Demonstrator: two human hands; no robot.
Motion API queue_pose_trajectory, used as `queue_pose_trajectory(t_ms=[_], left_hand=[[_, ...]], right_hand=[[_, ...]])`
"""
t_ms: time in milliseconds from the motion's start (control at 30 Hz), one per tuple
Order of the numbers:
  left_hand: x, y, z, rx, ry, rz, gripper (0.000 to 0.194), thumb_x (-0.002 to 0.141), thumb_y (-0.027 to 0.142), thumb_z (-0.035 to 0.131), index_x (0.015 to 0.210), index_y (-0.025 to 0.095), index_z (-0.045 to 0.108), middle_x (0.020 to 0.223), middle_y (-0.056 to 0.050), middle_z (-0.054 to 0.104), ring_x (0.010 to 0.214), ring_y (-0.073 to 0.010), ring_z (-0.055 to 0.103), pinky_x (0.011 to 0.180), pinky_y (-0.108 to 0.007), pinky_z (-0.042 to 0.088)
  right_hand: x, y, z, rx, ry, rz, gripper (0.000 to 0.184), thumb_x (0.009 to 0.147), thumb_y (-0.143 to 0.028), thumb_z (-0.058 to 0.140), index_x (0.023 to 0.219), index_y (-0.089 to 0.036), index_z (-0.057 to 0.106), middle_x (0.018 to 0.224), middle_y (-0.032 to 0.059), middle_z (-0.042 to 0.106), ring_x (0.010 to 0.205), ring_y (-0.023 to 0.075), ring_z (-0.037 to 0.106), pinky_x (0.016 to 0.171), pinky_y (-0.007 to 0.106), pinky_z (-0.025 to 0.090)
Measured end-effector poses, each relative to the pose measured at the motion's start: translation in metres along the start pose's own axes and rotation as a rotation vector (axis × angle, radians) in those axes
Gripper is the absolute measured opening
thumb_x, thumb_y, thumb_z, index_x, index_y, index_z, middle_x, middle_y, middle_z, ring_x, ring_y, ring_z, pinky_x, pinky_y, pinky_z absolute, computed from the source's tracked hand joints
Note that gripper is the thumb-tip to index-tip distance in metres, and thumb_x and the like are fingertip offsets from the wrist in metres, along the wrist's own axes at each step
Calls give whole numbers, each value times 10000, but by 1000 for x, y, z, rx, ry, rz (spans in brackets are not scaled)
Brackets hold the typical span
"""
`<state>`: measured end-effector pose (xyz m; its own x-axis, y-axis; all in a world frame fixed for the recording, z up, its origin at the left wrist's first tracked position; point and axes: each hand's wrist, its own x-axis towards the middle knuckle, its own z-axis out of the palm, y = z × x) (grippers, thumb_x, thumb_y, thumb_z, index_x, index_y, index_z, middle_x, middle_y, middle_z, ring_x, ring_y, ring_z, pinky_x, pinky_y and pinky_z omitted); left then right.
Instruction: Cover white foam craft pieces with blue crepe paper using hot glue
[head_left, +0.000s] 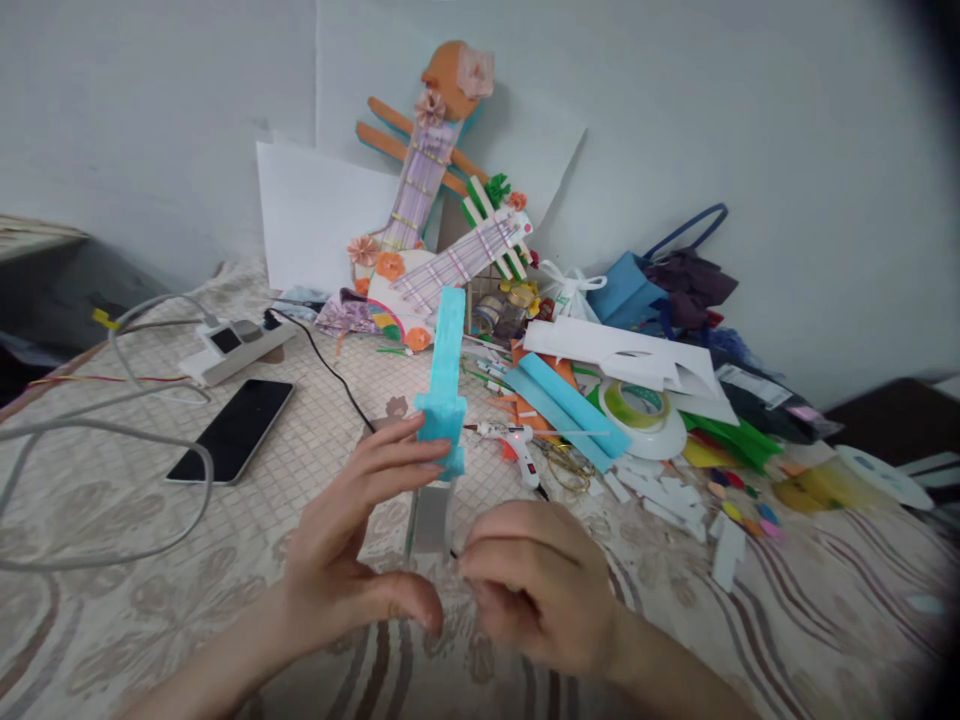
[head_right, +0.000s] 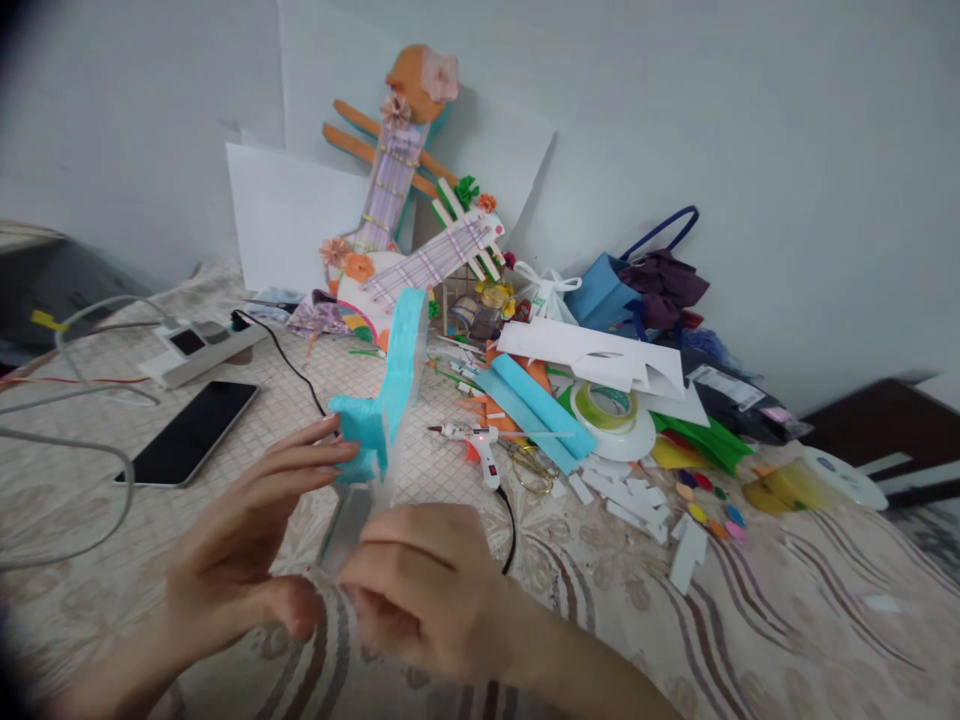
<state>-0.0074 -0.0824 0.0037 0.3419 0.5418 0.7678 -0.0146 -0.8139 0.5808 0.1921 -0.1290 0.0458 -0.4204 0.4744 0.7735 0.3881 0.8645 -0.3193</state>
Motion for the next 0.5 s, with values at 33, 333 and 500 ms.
queue_pose_trajectory(t_ms=[33,333,500], left_hand=[[0,0,0,1,3,4,741,697,551,758,1332,219,566,1287,-115,644,1368,-303,453,1170,-499,348],[-1,-3,0,-8,-12,6,768,686,563,757,1345,225,554,1295,-113,640,1383,-304,436,1178,-504,335],[0,-3,0,30,-13,15,755,690,585,750,1334,239,562,1274,-125,654,1376,-324,449,1142,-537,378]], right_hand=[[-1,0,-1,41,14,39,128,933,-145,519,900,-154,642,776,41,700,708,122,655,647,226,532],[0,-3,-1,73,-72,87,129,970,-222,576,967,-157,687,845,39,735,753,110,691,687,210,552],[1,-5,2,13,-106,58,137,975,-181,527,915,-172,651,810,21,713,757,122,675,695,241,527]])
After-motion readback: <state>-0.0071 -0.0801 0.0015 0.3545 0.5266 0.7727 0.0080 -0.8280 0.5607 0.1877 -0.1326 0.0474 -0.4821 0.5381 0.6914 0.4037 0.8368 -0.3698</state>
